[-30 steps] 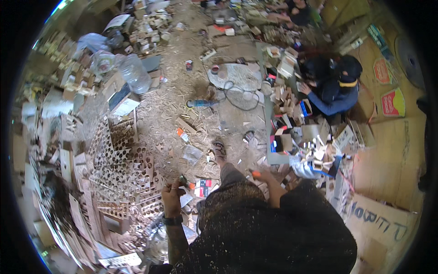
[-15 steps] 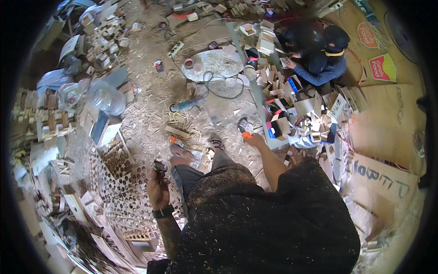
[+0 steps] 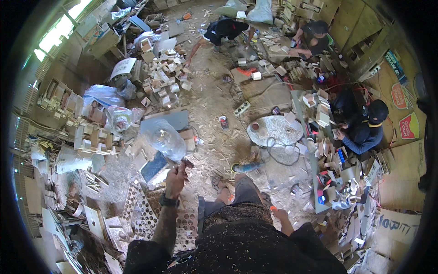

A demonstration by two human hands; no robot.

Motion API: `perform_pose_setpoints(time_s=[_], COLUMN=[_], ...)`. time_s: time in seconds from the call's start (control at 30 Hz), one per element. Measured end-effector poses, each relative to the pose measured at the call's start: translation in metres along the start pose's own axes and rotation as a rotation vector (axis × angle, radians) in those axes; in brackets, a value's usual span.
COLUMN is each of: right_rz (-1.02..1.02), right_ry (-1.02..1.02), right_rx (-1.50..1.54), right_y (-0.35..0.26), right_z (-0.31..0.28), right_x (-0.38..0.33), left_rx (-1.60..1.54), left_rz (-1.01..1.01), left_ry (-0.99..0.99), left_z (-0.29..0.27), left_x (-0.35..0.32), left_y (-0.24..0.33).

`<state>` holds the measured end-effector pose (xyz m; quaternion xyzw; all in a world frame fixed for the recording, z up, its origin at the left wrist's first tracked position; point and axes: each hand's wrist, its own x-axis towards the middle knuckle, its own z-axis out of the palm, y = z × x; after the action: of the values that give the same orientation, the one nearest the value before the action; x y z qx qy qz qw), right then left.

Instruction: The person assembles a small tool by attaching a red circular component to a handle using a screwdriver. They then apply glue to the assembled part.

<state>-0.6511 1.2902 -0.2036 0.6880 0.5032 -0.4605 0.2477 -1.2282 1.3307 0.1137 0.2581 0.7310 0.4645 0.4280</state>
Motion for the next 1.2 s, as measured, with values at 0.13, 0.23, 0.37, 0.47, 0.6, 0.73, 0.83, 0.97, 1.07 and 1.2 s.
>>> perform_pose_setpoints(time_s=[0.13, 0.23, 0.37, 0.47, 0.6, 0.73, 0.83, 0.97, 1.07, 1.2], right_rz=[-0.526, -0.296, -0.281, -0.081, 0.022, 0.194, 0.098, -0.181, -0.565, -0.308], right_ry=[0.118, -0.025, -0.007, 0.125, 0.166, 0.043, -0.085, -0.113, 0.178, 0.524], right_rx=[-0.092, -0.282, -0.131, 0.174, 0.396, 0.329, 0.056, -0.299, -0.253, 0.087], right_y=[-0.077, -0.142, -0.197, -0.23, -0.272, -0.328, -0.371, -0.432, -0.475, -0.572], right_z=[0.031, 0.003, -0.06, -0.086, -0.102, -0.117, -0.148, -0.208, -0.296, -0.404], right_x=[0.033, 0.049, 0.028, 0.017, 0.03, 0.065, 0.117, 0.209, 0.272, 0.318], left_rx=[0.093, -0.113, -0.269, -0.301, -0.281, -0.143, -0.116, -0.163, -0.171, 0.006], left_rz=[0.201, 0.234, 0.009, -0.064, -0.056, -0.069, -0.122, -0.17, -0.131, -0.034], left_ry=[-0.023, -0.044, -0.175, -0.244, -0.271, -0.205, -0.146, -0.062, 0.002, 0.06], left_z=[-0.052, -0.056, -0.039, -0.036, -0.042, -0.046, -0.047, -0.04, -0.035, -0.036], left_x=[0.082, 0.115, 0.137, 0.169, 0.246, 0.346, 0.41, 0.475, 0.53, 0.626], left_y=[0.06, 0.079, 0.08, 0.081, 0.088, 0.1, 0.111, 0.133, 0.154, 0.177])
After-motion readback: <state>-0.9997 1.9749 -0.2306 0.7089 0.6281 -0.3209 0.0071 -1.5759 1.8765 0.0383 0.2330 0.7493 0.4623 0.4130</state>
